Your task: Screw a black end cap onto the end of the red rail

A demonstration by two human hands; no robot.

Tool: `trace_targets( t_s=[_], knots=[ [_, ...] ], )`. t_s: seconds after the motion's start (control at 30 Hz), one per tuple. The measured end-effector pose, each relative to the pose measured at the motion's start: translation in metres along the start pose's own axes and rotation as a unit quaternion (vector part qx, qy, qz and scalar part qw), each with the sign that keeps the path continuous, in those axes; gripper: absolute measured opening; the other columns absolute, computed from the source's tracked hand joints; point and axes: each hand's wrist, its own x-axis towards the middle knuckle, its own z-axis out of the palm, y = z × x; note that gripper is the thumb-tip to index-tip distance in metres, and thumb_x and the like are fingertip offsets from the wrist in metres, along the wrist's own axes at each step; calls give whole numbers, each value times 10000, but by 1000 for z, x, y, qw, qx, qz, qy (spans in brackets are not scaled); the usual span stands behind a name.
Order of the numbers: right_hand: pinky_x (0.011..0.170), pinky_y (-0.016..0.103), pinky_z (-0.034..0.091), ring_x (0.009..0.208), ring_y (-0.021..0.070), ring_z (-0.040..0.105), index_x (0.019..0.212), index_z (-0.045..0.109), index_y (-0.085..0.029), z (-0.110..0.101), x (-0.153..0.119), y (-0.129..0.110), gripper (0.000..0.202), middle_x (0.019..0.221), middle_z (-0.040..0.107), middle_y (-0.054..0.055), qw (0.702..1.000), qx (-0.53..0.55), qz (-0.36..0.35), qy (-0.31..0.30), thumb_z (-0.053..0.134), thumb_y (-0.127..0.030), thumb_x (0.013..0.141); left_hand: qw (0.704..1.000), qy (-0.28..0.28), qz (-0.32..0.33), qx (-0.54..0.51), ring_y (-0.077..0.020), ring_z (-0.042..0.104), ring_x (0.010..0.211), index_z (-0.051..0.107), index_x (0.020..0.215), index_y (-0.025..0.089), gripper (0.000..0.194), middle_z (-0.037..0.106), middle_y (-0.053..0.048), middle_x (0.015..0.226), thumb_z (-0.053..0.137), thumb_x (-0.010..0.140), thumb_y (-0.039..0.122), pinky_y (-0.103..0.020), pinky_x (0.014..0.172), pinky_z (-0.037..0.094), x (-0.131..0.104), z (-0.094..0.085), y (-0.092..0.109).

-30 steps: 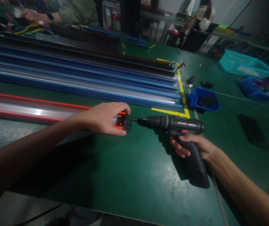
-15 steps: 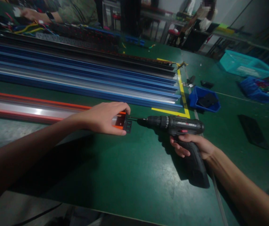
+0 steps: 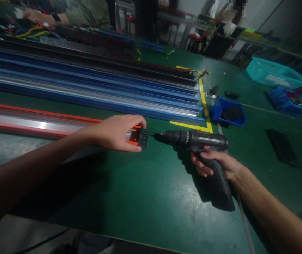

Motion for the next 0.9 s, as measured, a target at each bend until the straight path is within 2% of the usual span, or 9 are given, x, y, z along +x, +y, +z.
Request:
trace_targets(
  t_s=[0.63,0.9],
  knots=[
    [608,230,597,524,75,623,1006,832,-84,1,0,-1,225,785,747,35,1000,13,14,8,864,-293,931,1000,4,1,-3,-291,679,1126,586,1304,257,639,698,-67,1298,766,828,642,-356,916,478,-1,1,-2],
    [626,226,604,545,76,630,1059,827,-88,1,0,0,225,822,744,38,1000,16,11,4,837,-282,945,1000,5,-2,2,-291,686,1114,592,1296,252,633,707,-70,1285,761,824,637,-349,902,475,0,0,1]
  ],
)
